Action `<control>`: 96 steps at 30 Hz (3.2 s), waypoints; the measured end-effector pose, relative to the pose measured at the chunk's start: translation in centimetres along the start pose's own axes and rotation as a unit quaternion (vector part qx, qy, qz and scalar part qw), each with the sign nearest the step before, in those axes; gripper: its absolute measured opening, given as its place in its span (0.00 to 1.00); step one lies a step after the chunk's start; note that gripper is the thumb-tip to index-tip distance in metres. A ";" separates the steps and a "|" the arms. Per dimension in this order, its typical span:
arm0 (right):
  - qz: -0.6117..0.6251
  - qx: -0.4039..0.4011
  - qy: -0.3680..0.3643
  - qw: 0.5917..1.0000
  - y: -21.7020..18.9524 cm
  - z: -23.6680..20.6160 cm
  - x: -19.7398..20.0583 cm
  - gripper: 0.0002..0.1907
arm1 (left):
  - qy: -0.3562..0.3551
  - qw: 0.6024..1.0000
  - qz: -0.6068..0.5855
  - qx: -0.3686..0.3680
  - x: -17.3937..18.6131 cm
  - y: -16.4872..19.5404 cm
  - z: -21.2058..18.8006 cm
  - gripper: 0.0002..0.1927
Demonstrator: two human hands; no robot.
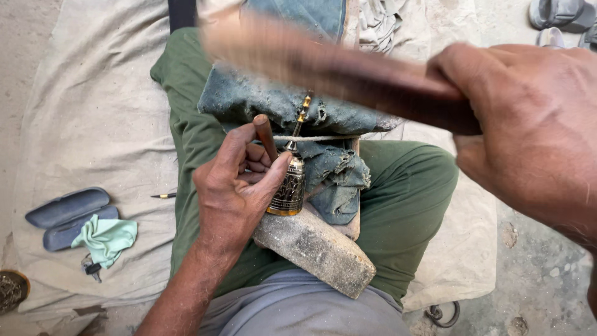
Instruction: The person sits on the ground with an ornate brass bell resting on a stone block on their lap. They hold a small punch against the bell's surface with one hand and repeatedly strike the punch with a wooden mallet held in the other hand, repositioning the punch between strikes to work the bell's decorated surface.
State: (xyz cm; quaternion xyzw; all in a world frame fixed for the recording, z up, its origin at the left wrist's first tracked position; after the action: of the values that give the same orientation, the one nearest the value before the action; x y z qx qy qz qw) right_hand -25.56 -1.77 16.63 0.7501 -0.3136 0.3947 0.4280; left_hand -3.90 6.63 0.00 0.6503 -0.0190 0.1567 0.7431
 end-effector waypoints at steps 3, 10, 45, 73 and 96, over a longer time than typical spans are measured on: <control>0.037 0.000 0.017 0.999 -0.2 0.2 0.1 0.18 | -0.002 1.000 0.007 0.014 0.0 0.0 0.1 0.21; 0.064 0.080 0.148 0.984 -1.1 0.3 0.6 0.23 | -0.007 1.000 0.002 0.000 0.0 -0.1 0.2 0.22; 0.057 0.016 0.016 0.998 -0.9 0.6 -0.4 0.20 | -0.015 1.000 0.022 -0.003 0.1 -0.4 0.3 0.21; 0.212 0.007 0.162 0.964 1.9 -2.3 -3.8 0.21 | -0.011 1.000 0.024 -0.007 0.0 0.5 -0.1 0.16; 0.144 -0.050 -0.064 0.986 1.5 -0.8 -5.8 0.14 | -0.062 0.995 0.075 -0.015 0.0 1.8 0.8 0.21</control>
State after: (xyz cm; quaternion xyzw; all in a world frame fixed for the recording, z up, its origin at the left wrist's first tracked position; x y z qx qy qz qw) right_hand -29.84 -0.94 12.47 0.6985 -0.4644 0.3876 0.3824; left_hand -4.24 6.00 1.90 0.6441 -0.1166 0.1708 0.7364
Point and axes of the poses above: each hand's wrist, its own z-axis towards the middle knuckle, its own x-axis out of the back of the hand, y = z × x, the point moved 2 cm from there along z, towards the middle knuckle, and after that the axes turned 1 degree about -z, right-handed, at the moved point
